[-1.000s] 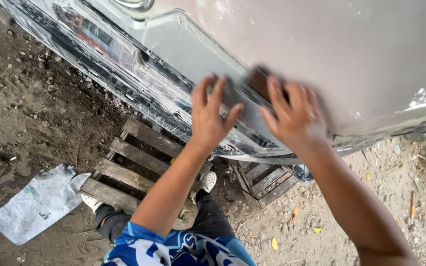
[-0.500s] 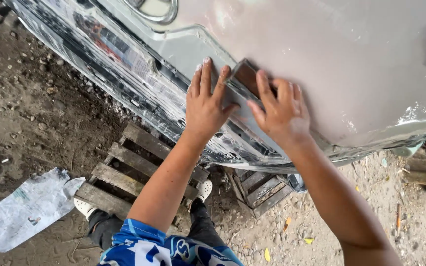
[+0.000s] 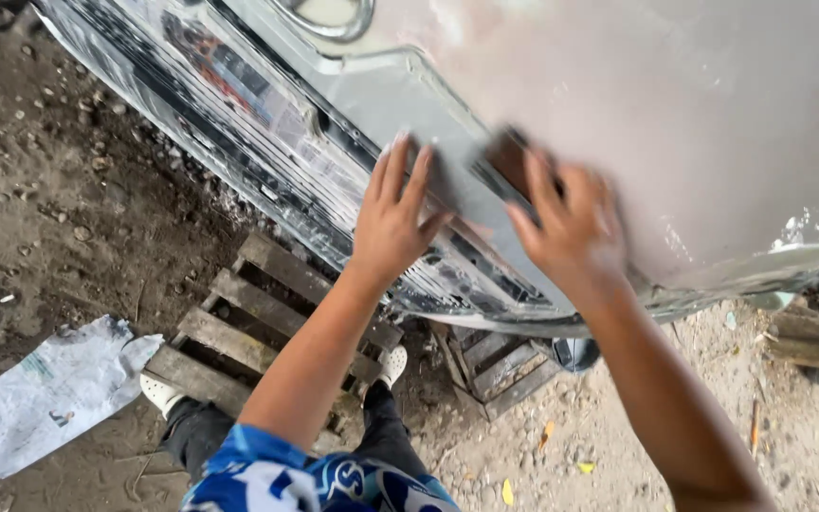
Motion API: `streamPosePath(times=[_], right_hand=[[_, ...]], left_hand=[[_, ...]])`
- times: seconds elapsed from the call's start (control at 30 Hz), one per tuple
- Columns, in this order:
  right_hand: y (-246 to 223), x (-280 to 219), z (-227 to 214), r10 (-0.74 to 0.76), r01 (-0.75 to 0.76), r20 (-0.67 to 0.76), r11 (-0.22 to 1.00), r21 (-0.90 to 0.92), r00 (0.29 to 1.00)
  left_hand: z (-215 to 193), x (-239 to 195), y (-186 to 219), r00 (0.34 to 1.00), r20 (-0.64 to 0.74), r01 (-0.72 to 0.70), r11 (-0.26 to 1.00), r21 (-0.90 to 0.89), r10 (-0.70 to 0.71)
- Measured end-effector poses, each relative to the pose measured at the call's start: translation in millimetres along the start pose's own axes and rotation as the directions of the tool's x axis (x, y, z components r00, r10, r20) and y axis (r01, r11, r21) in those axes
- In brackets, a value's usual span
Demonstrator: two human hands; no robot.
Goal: The person sands the hood of a white car using a sanding block and a cloth. They repeatedly wipe the surface with the cloth and sand different areas of the hood, including the edges and the center.
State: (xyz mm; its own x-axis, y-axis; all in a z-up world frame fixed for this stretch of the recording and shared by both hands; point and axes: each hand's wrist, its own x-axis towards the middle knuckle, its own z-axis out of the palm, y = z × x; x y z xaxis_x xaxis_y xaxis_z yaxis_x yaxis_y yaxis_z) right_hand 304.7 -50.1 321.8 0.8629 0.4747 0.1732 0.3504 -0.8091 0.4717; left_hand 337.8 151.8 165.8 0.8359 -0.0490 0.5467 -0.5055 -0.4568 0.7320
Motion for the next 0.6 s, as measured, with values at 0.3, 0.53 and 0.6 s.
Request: streamPosePath(times=[0.3, 0.53, 0.6], right_hand=[[-26.9, 56.6, 15.7, 0.043, -0.035, -0.071, 0.994, 0.106, 0.997], [14.2, -32.3, 14.0, 0.002, 0.003, -0.077, 0.998, 0.065, 0.997], [24.3, -53.6, 31.5, 0.015, -0.015, -0.008, 1.000, -0.025, 1.000]], left_hand=[[-22.3, -71.1, -18.5, 0.959, 0.247, 0.112, 0.986, 0.121, -0.139], [-65.9, -122.1, -50.2, 0.882, 0.382, 0.233, 0.960, 0.157, -0.277], [-80.3, -159.3, -80.7, 0.848, 0.335, 0.342, 0.907, 0.244, -0.410]])
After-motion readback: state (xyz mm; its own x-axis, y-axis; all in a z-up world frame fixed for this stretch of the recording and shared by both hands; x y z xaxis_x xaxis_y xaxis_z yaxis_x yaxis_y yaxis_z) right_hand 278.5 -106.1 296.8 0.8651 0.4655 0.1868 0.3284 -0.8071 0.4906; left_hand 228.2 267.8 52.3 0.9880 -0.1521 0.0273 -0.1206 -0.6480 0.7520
